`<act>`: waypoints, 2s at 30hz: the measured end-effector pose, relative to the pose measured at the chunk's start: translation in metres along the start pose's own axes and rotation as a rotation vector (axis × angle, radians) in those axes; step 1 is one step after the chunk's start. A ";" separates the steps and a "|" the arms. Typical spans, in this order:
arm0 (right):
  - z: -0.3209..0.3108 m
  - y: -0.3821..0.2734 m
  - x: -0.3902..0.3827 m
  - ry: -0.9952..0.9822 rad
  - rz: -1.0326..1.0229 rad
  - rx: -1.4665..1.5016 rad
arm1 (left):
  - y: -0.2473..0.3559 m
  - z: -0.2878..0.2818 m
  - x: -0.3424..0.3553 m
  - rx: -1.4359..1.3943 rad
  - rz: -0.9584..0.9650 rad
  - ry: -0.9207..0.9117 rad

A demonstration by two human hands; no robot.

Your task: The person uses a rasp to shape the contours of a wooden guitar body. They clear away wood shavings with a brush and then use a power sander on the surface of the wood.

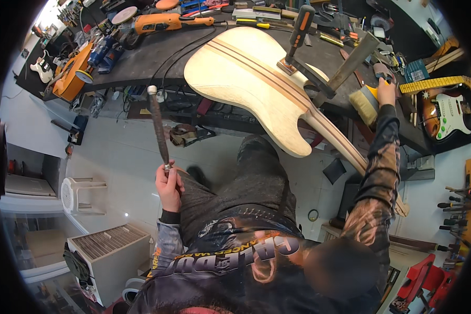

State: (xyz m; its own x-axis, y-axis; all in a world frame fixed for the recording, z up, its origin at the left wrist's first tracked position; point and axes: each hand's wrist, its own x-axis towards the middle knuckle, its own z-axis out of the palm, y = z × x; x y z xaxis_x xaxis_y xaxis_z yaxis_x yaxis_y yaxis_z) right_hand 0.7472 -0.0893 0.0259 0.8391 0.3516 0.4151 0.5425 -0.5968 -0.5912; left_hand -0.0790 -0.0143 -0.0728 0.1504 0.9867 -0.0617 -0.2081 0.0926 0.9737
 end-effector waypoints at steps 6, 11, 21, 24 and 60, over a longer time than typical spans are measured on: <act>-0.011 -0.052 -0.059 0.278 -0.424 -0.232 | -0.043 -0.032 0.035 0.115 -0.039 0.128; -0.078 -0.228 -0.296 -0.070 -0.545 0.224 | -0.051 -0.043 0.082 0.121 -0.083 0.195; 0.050 -0.373 -0.392 -0.552 -0.685 -0.242 | -0.031 -0.085 0.170 0.213 0.001 0.237; 0.110 -0.396 -0.419 -0.405 -0.909 0.008 | -0.036 -0.088 0.174 0.141 0.008 0.319; -0.030 -0.318 -0.413 -0.018 -0.174 0.311 | 0.037 0.033 0.121 0.273 0.039 -1.024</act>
State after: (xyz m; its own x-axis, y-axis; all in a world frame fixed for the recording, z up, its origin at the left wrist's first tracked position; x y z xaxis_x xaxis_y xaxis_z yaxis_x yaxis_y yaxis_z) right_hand 0.2273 -0.0666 0.0633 0.7320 0.4428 0.5177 0.6613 -0.2795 -0.6961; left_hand -0.0365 0.1045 -0.0375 0.9175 0.3930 0.0608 -0.0252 -0.0951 0.9951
